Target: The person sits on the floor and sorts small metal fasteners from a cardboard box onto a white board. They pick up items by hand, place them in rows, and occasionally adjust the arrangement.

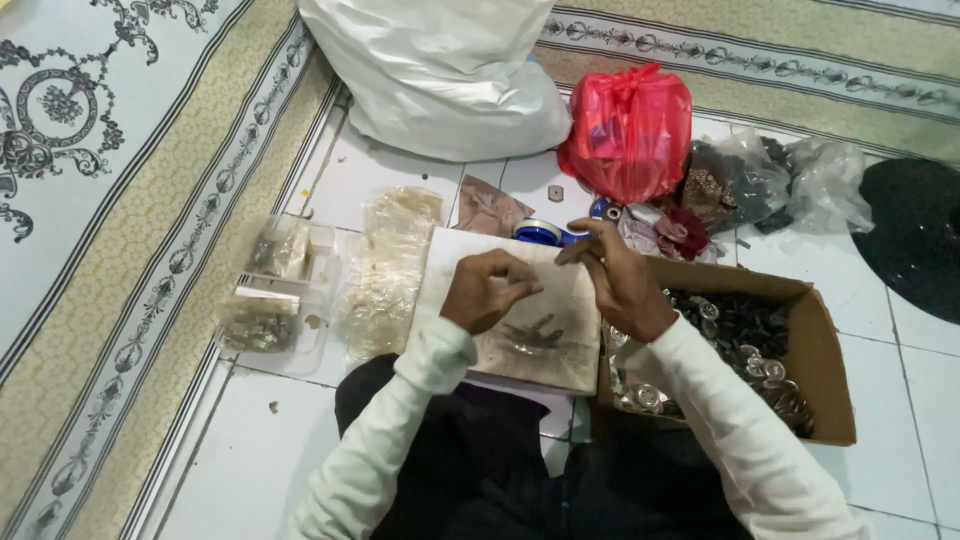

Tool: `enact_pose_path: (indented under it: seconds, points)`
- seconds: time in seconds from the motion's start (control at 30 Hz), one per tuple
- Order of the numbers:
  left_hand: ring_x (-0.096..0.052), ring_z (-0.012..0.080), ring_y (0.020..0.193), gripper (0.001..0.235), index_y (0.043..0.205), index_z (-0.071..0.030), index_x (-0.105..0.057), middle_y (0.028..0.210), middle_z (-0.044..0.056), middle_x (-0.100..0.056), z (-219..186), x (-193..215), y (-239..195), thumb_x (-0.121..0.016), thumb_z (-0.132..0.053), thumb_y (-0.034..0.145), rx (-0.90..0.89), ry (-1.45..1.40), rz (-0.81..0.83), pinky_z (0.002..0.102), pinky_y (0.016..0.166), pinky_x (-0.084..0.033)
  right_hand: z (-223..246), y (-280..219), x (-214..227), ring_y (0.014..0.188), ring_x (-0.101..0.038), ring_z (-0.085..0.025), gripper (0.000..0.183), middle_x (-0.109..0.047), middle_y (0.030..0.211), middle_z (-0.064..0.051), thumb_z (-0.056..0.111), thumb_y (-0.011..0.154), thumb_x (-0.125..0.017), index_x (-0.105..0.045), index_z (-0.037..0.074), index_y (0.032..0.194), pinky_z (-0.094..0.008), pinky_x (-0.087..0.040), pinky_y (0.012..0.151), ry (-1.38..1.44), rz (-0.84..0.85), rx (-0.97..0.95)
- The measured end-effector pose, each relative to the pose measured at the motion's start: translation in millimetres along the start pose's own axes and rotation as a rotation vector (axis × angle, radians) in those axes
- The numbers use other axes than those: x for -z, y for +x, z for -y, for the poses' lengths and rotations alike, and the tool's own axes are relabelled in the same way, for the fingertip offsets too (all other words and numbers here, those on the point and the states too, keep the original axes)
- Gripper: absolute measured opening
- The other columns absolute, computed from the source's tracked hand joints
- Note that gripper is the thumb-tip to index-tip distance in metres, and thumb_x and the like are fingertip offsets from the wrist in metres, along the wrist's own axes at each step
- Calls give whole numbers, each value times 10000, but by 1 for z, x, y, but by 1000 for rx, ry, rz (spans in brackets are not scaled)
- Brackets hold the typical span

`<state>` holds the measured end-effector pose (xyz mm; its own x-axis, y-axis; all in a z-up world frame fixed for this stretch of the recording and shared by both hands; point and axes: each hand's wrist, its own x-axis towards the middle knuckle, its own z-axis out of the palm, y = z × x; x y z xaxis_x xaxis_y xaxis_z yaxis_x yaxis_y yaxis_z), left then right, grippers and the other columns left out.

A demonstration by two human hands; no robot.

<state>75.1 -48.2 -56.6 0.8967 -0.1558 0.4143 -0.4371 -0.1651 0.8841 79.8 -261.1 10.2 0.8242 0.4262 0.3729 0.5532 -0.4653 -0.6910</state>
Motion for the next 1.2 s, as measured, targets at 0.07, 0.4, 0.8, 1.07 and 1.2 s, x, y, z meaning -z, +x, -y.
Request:
enact_pose_path:
  seconds: [0.07,0.4,0.8,1.07,1.2]
  points:
    - [-724,203,730,150,801,-122,-785,724,54,-718,17,-13,19,-905,-68,729,-19,-7,-53,351,726,-596,-18,12,4,952,-735,-341,437,-767,978,-140,-108,987,-462,-467,46,1396,-500,-532,916,25,-16,9]
    - [-734,363,956,210,837,-94,-703,968,106,-739,31,-10,-37,-862,15,752,-174,166,90,454,812,-584,-23,-48,-27,953,-731,-314,496,-770,1008,-110,-120,928,-502,-532,22,1403,-422,-560,853,70,-2,166]
    - [-379,396,1443,1068,1591,-131,-332,1594,191,-347,85,10,-134,-831,-174,647,-220,950,543,557,1154,-329,-83,-105,-83,1314,-563,-411,527,-609,1413,-213,236,1027,-598,-510,84,1524,-551,-388,1113,-105,142,94]
    - [-556,337,1313,658,1414,-148,-562,1419,132,-576,164,10,-151,-749,-282,797,-520,930,432,610,1118,-349,-138,-102,-124,1459,-389,-372,581,-382,1617,-140,456,1096,-299,-307,211,1622,-614,-242,1173,-554,471,48]
    - [-549,341,1323,676,1474,-164,-528,1468,139,-546,155,17,-152,-732,-338,852,-543,905,326,572,1101,-386,-142,-138,-115,1382,-498,-357,742,-455,1585,-124,64,943,-426,-262,232,1647,-555,-290,1194,-400,388,79]
